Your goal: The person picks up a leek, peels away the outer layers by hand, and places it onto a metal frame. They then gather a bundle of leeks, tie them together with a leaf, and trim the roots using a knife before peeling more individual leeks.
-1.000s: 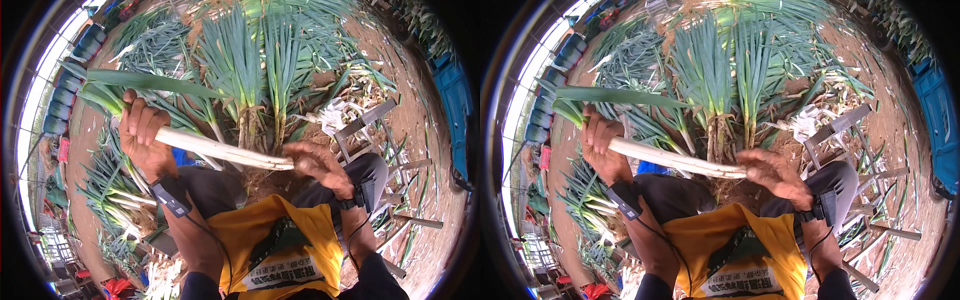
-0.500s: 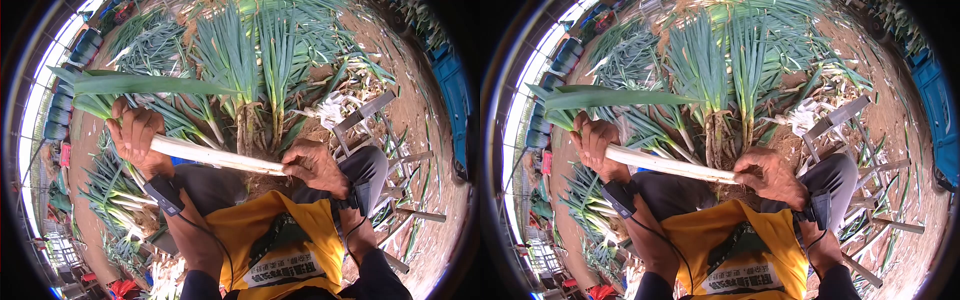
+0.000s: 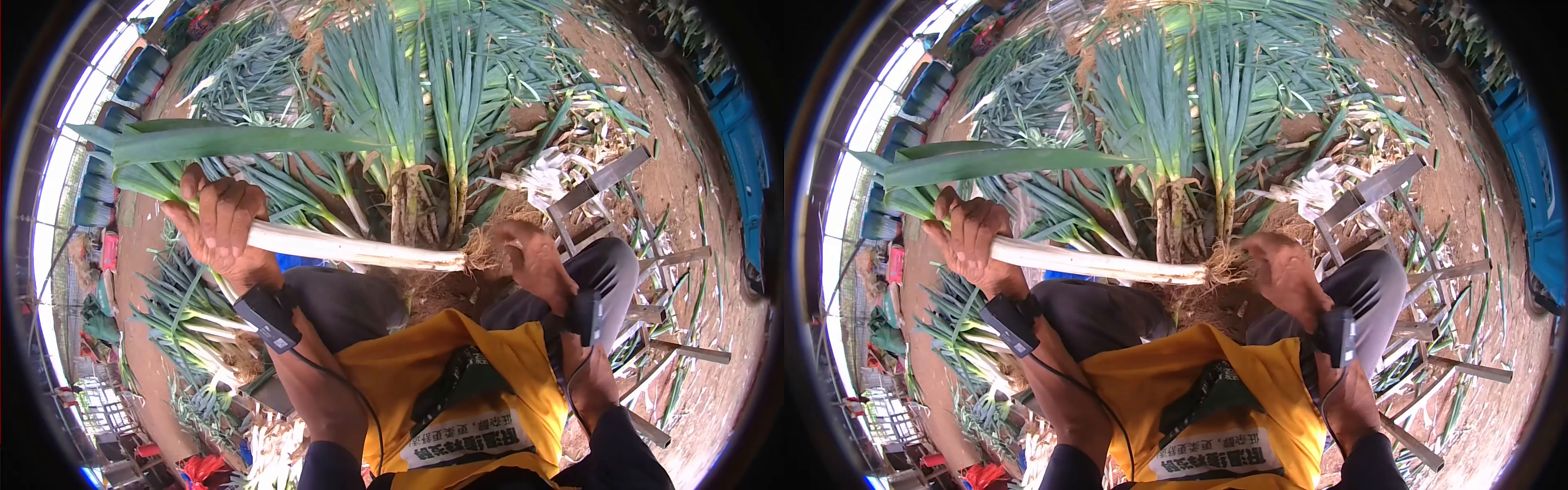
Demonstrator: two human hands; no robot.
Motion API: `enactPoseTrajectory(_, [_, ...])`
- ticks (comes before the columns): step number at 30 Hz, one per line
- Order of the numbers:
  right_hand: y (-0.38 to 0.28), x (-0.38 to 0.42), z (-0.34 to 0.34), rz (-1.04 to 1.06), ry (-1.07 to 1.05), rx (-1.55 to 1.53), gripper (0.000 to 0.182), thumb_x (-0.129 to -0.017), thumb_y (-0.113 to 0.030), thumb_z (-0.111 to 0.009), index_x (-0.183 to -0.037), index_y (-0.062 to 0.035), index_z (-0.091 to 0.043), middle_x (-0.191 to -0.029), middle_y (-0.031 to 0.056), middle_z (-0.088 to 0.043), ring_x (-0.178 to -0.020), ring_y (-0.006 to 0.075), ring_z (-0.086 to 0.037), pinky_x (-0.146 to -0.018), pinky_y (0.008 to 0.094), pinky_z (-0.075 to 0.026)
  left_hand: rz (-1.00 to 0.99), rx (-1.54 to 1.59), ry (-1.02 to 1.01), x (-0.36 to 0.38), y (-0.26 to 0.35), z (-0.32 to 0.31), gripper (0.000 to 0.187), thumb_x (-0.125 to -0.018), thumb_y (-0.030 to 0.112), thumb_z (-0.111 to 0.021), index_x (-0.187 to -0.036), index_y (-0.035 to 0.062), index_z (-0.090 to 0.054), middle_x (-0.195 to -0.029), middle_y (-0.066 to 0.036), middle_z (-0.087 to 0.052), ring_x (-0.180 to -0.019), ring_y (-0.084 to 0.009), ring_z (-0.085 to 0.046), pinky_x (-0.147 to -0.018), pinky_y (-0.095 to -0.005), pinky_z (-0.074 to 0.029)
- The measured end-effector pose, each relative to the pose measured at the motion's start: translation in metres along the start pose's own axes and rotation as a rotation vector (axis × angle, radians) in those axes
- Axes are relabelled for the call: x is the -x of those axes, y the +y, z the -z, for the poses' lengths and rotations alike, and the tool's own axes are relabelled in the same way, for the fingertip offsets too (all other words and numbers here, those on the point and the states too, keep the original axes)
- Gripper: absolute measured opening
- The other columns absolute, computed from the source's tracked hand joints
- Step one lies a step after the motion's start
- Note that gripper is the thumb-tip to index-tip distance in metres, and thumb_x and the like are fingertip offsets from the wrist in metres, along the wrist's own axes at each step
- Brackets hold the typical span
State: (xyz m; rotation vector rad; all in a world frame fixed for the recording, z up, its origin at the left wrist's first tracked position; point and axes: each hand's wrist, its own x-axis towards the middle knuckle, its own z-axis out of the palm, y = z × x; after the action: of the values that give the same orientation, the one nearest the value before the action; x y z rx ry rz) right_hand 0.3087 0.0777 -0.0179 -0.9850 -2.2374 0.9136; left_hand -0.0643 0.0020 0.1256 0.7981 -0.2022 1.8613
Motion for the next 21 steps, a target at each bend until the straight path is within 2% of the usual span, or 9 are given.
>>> enactPoseTrajectory(2, [-0.026, -0.003, 0.005, -0.042, 0.209, -0.326, 0.033, -0.081, -0.002, -0.066, -0.113, -0.0036, -0.062, -0.102, 0.0144, -0.066, -0.102, 0.0281, -0.064, -0.088, 0.0368, -0.05, -0.013, -0.027, 0.008, 0.003, 0.0, -0.002, 0.029, -0.098, 0.028, -0.061, -0.097, 0.0013, -0.049, -0.049, 0.002, -0.044, -0.032, -0.0049, -0.04, -0.03, -0.0181, -0.037])
enactPoseTrajectory(3, [-0.026, -0.006, 0.014, -0.02, 0.139, -0.255, 0.044, -0.084, -0.011, -0.071, -0.125, -0.0033, -0.059, -0.117, 0.0167, -0.064, -0.114, 0.03, -0.06, -0.099, 0.039, -0.047, -0.021, -0.031, 0.01, 0.002, -0.002, -0.003, 0.027, -0.098, 0.025, -0.061, -0.096, 0.0016, -0.048, -0.049, 0.002, -0.044, -0.033, -0.0053, -0.041, -0.031, -0.0187, -0.039])
enactPoseTrajectory(7, [-0.068, -0.018, 0.02, 0.126, -0.07, -0.209, 0.05, -0.081, -0.025, -0.078, -0.122, -0.0032, -0.06, -0.115, 0.018, -0.064, -0.112, 0.0337, -0.06, -0.1, 0.0414, -0.045, -0.022, -0.049, 0.033, 0.0, -0.009, -0.005, 0.025, -0.099, 0.022, -0.06, -0.094, 0.0018, -0.047, -0.05, 0.002, -0.044, -0.033, -0.0053, -0.042, -0.032, -0.0189, -0.041])
enactPoseTrajectory(12, [-0.064, -0.01, -0.019, 0.058, -0.222, -0.337, 0.033, -0.082, -0.002, -0.075, -0.113, -0.0006, -0.064, -0.101, 0.0104, -0.065, -0.091, 0.0173, -0.062, -0.079, 0.0299, -0.051, 0.013, -0.038, 0.067, 0.001, -0.014, -0.002, 0.029, -0.1, 0.031, -0.057, -0.101, 0.0032, -0.048, -0.054, 0.002, -0.045, -0.036, -0.0044, -0.04, -0.033, -0.0177, -0.038])
enactPoseTrajectory(13, [-0.061, -0.01, -0.02, 0.072, -0.244, -0.333, 0.03, -0.082, 0.0, -0.074, -0.111, -0.0003, -0.064, -0.098, 0.0086, -0.065, -0.087, 0.0147, -0.062, -0.075, 0.028, -0.051, 0.094, -0.01, -0.052, -0.002, -0.013, 0.001, 0.036, -0.102, 0.031, -0.055, -0.116, -0.0014, -0.05, -0.062, 0.002, -0.046, -0.046, -0.0047, -0.042, -0.043, -0.0197, -0.041])
enactPoseTrajectory(16, [-0.061, -0.01, -0.013, -0.128, -0.189, -0.514, 0.027, -0.08, -0.008, -0.078, -0.104, -0.0028, -0.066, -0.089, 0.0046, -0.066, -0.082, 0.0154, -0.062, -0.076, 0.0302, -0.05, 0.072, -0.055, 0.078, 0.004, -0.017, -0.003, 0.05, -0.103, 0.033, -0.05, -0.136, -0.0047, -0.043, -0.07, 0.002, -0.044, -0.059, -0.0064, -0.041, -0.056, -0.0232, -0.04])
enactPoseTrajectory(17, [-0.056, -0.008, -0.011, -0.217, -0.182, -0.604, 0.025, -0.081, -0.005, -0.078, -0.102, -0.0034, -0.065, -0.088, -0.0003, -0.063, -0.083, 0.0088, -0.057, -0.075, 0.0263, -0.048, 0.147, 0.007, -0.018, 0.003, -0.014, 0.005, 0.062, -0.104, 0.035, -0.048, -0.148, -0.0051, -0.03, -0.075, 0.003, -0.041, -0.068, -0.0083, -0.037, -0.067, -0.0266, -0.036])
enactPoseTrajectory(20, [-0.059, -0.009, 0.0, -0.295, -0.118, -0.752, 0.023, -0.081, -0.003, -0.077, -0.101, -0.0044, -0.064, -0.088, -0.0023, -0.062, -0.083, 0.0071, -0.056, -0.076, 0.0246, -0.047, 0.142, -0.084, 0.112, 0.003, -0.02, 0.0, 0.064, -0.103, 0.036, -0.049, -0.148, -0.0059, -0.029, -0.075, 0.003, -0.04, -0.07, -0.0085, -0.038, -0.07, -0.0273, -0.038])
enactPoseTrajectory(21, [-0.058, -0.008, 0.0, -0.319, -0.104, -0.781, 0.019, -0.085, -0.004, -0.074, -0.101, -0.0047, -0.064, -0.089, -0.0028, -0.061, -0.085, 0.0068, -0.055, -0.076, 0.0247, -0.047, 0.167, -0.146, 0.098, 0.002, -0.019, -0.001, 0.07, -0.099, 0.024, -0.059, -0.149, -0.0098, -0.023, -0.084, 0.001, -0.045, -0.076, -0.0081, -0.044, -0.078, -0.0288, -0.043])
